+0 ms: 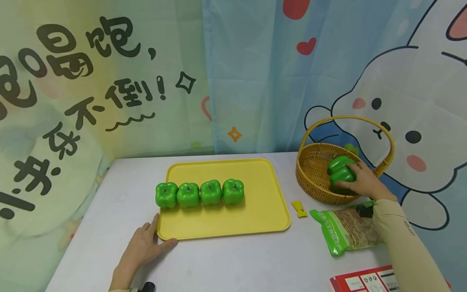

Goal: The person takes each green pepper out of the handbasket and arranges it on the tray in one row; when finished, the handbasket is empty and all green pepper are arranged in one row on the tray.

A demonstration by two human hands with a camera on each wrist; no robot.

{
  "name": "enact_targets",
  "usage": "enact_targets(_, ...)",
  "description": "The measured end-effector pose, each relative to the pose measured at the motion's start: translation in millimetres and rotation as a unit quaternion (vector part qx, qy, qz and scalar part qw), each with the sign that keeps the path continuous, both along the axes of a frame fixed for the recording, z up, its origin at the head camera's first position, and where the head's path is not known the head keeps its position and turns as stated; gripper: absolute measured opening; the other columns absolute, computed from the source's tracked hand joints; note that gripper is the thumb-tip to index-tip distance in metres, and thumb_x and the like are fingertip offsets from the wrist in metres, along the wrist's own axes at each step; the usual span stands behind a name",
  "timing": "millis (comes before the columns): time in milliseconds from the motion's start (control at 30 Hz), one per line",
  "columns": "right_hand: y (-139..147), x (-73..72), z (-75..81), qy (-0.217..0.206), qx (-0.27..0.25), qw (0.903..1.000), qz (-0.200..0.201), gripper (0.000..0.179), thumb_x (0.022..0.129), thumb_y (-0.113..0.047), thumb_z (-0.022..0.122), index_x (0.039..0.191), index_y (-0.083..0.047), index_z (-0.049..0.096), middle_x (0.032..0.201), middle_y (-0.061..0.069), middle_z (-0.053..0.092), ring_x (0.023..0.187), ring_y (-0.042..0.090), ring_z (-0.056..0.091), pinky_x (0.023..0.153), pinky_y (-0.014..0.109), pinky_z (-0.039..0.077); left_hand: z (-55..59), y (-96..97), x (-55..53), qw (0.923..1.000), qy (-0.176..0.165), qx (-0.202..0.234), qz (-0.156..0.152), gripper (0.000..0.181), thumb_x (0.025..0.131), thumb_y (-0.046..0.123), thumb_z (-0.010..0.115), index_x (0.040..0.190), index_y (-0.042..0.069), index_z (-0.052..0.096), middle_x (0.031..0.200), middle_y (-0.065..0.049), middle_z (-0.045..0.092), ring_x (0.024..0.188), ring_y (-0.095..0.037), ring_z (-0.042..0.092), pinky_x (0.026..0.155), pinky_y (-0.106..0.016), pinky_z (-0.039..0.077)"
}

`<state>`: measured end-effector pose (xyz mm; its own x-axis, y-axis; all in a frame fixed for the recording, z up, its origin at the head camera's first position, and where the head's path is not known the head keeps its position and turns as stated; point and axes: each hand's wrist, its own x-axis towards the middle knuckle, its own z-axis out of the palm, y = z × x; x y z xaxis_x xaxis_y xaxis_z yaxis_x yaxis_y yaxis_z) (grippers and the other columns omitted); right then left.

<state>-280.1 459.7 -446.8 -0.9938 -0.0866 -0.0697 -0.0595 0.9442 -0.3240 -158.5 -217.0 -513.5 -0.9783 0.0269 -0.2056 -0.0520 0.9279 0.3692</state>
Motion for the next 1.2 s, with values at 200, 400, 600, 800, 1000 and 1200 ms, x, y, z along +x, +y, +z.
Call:
enact_targets(200, -16.0, 6.8, 8.8, 0.042, -0.019, 0.9989, 0.007, 0.095, 0.086, -0.05, 0.075, 0.152, 0.002, 0.03, 0.146, 0.04, 0.022, 0.113, 0.055, 0.045, 0.085, 0.07, 0.048, -0.4, -0.4, -0.3, 0.9999, 0.012, -0.001, -0.006, 0.119, 0.076, 0.077, 0.068, 0.155, -0.004, 0.03, 0.111, -0.019, 0.062, 0.092, -0.026, 0.058, 0.087, -0.052, 0.054)
enact_targets(400, -39.5, 12.2, 18.5, 0.097, -0.042, 0.9941, 0.021, 0.086, 0.083, -0.042, 0.081, 0.147, -0.003, 0.04, 0.148, 0.036, 0.022, 0.117, 0.057, 0.044, 0.085, 0.071, 0.048, -0.3, -0.5, -0.5, 0.9999, 0.01, 0.0, -0.005, 0.119, 0.076, 0.078, 0.067, 0.155, -0.004, 0.03, 0.111, -0.019, 0.062, 0.093, -0.027, 0.058, 0.088, -0.053, 0.054)
enact_targets(600, -69.6, 16.7, 23.2, 0.144, -0.066, 0.9858, 0.055, 0.08, 0.081, -0.035, 0.085, 0.144, -0.007, 0.045, 0.144, 0.03, 0.028, 0.108, 0.052, 0.052, 0.081, 0.068, 0.053, 0.7, -1.0, -0.6, 1.0, 0.005, 0.001, -0.003, 0.12, 0.076, 0.079, 0.066, 0.155, -0.004, 0.029, 0.115, -0.021, 0.062, 0.098, -0.031, 0.061, 0.091, -0.056, 0.053)
enact_targets(800, -107.0, 18.6, 24.6, 0.193, -0.068, 0.9721, 0.114, 0.078, 0.076, -0.024, 0.088, 0.141, -0.006, 0.049, 0.138, 0.028, 0.034, 0.109, 0.045, 0.052, 0.076, 0.059, 0.055, -1.3, -1.3, -1.0, 0.9999, 0.009, 0.0, -0.005, 0.12, 0.076, 0.079, 0.066, 0.155, -0.004, 0.03, 0.114, -0.021, 0.062, 0.098, -0.032, 0.061, 0.091, -0.057, 0.053)
enact_targets(1000, -145.7, 17.4, 19.3, 0.187, -0.056, 0.9689, 0.151, 0.078, 0.076, -0.029, 0.089, 0.141, -0.008, 0.051, 0.136, 0.024, 0.038, 0.115, 0.041, 0.048, 0.082, 0.057, 0.054, -1.9, -1.5, -0.9, 1.0, 0.007, 0.001, -0.002, 0.12, 0.075, 0.079, 0.066, 0.155, -0.003, 0.03, 0.117, -0.022, 0.061, 0.103, -0.034, 0.061, 0.094, -0.058, 0.052)
enact_targets(1200, -178.5, 16.6, 6.9, 0.193, -0.048, 0.9599, 0.198, 0.076, 0.076, -0.033, 0.088, 0.14, -0.01, 0.054, 0.134, 0.022, 0.04, 0.117, 0.04, 0.048, 0.084, 0.056, 0.056, -1.1, -1.3, -0.4, 0.9999, 0.009, 0.002, -0.004, 0.119, 0.076, 0.078, 0.067, 0.155, -0.004, 0.03, 0.118, -0.024, 0.061, 0.104, -0.036, 0.061, 0.094, -0.058, 0.052)
